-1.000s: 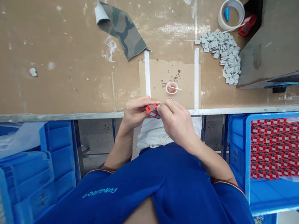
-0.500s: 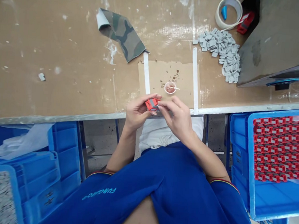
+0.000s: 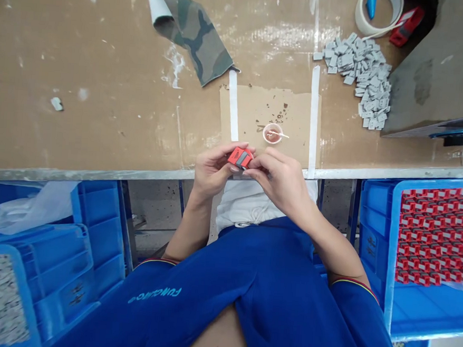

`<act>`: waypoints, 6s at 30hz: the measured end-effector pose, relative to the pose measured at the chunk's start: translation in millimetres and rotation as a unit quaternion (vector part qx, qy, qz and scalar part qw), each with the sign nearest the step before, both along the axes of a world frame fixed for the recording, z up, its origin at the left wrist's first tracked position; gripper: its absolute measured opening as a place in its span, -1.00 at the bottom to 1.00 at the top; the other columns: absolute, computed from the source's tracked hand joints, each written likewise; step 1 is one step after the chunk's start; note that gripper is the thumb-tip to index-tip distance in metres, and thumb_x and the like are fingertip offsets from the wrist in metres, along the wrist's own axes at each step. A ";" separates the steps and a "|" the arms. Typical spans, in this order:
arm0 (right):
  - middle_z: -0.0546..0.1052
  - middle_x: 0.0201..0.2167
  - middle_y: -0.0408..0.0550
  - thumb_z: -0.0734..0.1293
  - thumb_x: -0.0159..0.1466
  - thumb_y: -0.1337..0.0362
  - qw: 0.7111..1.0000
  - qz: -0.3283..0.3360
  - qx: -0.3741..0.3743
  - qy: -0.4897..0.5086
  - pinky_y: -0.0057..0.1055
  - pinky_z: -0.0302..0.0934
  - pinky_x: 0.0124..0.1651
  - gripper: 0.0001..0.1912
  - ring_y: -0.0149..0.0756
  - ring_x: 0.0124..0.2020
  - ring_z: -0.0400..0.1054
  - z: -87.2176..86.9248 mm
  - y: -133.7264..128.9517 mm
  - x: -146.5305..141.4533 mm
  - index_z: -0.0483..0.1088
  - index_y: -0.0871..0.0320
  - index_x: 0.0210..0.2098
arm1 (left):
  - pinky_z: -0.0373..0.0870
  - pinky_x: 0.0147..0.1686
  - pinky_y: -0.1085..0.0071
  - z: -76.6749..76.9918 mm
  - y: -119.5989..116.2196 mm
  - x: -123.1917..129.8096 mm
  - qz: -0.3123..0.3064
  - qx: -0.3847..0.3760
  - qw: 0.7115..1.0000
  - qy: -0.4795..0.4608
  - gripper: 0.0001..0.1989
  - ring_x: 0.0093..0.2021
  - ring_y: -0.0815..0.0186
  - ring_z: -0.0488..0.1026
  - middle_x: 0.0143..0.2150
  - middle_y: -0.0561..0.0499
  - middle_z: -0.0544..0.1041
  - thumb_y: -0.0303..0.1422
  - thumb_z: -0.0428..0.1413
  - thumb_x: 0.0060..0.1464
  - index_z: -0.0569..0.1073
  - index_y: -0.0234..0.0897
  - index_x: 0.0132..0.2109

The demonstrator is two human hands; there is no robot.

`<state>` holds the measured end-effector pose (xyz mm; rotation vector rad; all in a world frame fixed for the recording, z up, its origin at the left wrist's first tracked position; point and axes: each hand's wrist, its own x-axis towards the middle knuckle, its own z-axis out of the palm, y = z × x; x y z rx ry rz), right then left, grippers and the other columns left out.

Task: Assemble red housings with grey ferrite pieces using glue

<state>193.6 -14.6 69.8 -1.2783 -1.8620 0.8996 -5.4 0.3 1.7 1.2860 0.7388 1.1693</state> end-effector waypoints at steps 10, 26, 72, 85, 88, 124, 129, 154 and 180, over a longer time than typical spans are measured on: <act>0.53 -0.43 -0.15 0.43 0.38 0.36 0.995 -0.093 0.018 -0.013 -0.41 0.29 -0.32 -0.83 -0.35 -0.43 0.37 -7.3 -10.6 -16.8 0.52 0.11 -0.37 | 0.60 0.02 0.27 3.6 5.0 -1.1 0.014 0.029 0.999 0.034 -0.67 -0.03 0.21 0.65 -0.04 -0.10 0.71 -0.16 0.32 0.27 0.67 -0.20 0.09; 0.63 -0.17 0.00 0.38 0.47 0.25 0.987 -0.128 0.085 0.037 -0.25 0.52 -0.10 -0.91 -0.21 -0.15 0.56 -10.5 -21.1 -29.1 0.57 0.03 -0.11 | 0.66 0.13 0.17 -3.7 5.7 2.9 0.011 -0.017 0.999 -0.049 -0.54 0.09 0.14 0.70 0.16 -0.12 0.67 0.00 0.27 0.28 0.51 -0.13 0.18; 0.54 -0.31 -0.12 0.39 0.40 0.34 0.993 -0.095 -0.009 0.072 -0.35 0.43 -0.20 -0.87 -0.31 -0.27 0.47 -7.4 -6.0 -17.1 0.42 0.06 -0.31 | 0.62 -0.03 0.33 -4.2 5.6 5.7 0.041 0.030 0.999 0.003 -0.58 -0.03 0.23 0.65 -0.02 -0.04 0.68 -0.14 0.44 0.10 0.67 -0.09 0.10; 0.64 -0.39 -0.14 0.55 0.24 0.22 0.965 -0.105 -0.150 0.187 -0.34 0.47 -0.25 -0.83 -0.29 -0.37 0.56 -21.2 -2.0 -9.7 0.54 0.14 -0.36 | 0.62 0.04 0.24 -3.6 8.9 -4.2 -0.015 0.041 0.999 0.032 -0.55 0.01 0.14 0.68 0.00 -0.10 0.73 -0.14 0.49 0.03 0.70 -0.13 0.06; 0.65 -0.33 -0.13 0.52 0.29 0.32 0.975 -0.095 -0.100 0.175 -0.35 0.46 -0.19 -0.94 -0.30 -0.30 0.56 -22.1 -5.5 -9.2 0.58 0.12 -0.32 | 0.64 0.06 0.24 -4.7 8.5 -3.6 -0.018 0.061 0.997 0.036 -0.56 0.04 0.14 0.69 0.02 -0.08 0.73 -0.16 0.46 0.08 0.69 -0.09 0.10; 0.56 -0.37 -0.07 0.37 0.40 0.35 0.994 0.003 -0.052 -0.101 -0.36 0.18 -0.27 -0.88 -0.28 -0.37 0.39 1.5 -8.3 1.5 0.50 0.13 -0.29 | 0.67 -0.09 0.44 -6.1 3.2 -0.3 -0.044 -0.009 0.999 0.018 -0.51 -0.09 0.25 0.73 -0.05 -0.11 0.73 -0.05 0.37 0.18 0.62 -0.22 0.13; 0.60 -0.38 -0.04 0.34 0.38 0.33 0.994 -0.006 -0.067 -0.087 -0.36 0.18 -0.29 -0.87 -0.26 -0.38 0.43 -9.2 -4.3 -1.0 0.46 0.14 -0.33 | 0.64 -0.18 0.50 -3.6 3.1 1.1 -0.027 -0.012 0.999 0.035 -0.60 -0.17 0.33 0.69 -0.12 -0.07 0.70 -0.13 0.36 0.23 0.60 -0.27 0.10; 0.64 -0.46 -0.02 0.59 0.11 -0.24 0.959 -0.026 -0.262 0.103 -0.40 0.34 -0.40 -0.43 -0.30 -0.44 0.49 -3.3 5.3 -7.6 0.51 0.17 -0.46 | 0.56 -0.31 0.52 3.7 4.4 6.6 0.006 -0.019 0.998 0.062 -0.60 -0.29 0.37 0.64 -0.24 -0.04 0.68 -0.05 0.33 0.23 0.63 -0.31 -0.05; 0.61 0.17 0.07 0.40 0.46 0.26 0.993 -0.042 0.114 0.007 -0.10 0.53 0.17 -0.51 -0.07 0.15 0.56 6.3 -36.9 -3.3 0.37 -0.07 0.36 | 0.60 0.15 0.23 39.5 -28.8 13.7 0.062 0.045 0.997 0.006 -0.71 0.16 0.19 0.62 0.16 -0.11 0.63 -0.24 0.35 0.24 0.60 -0.12 0.08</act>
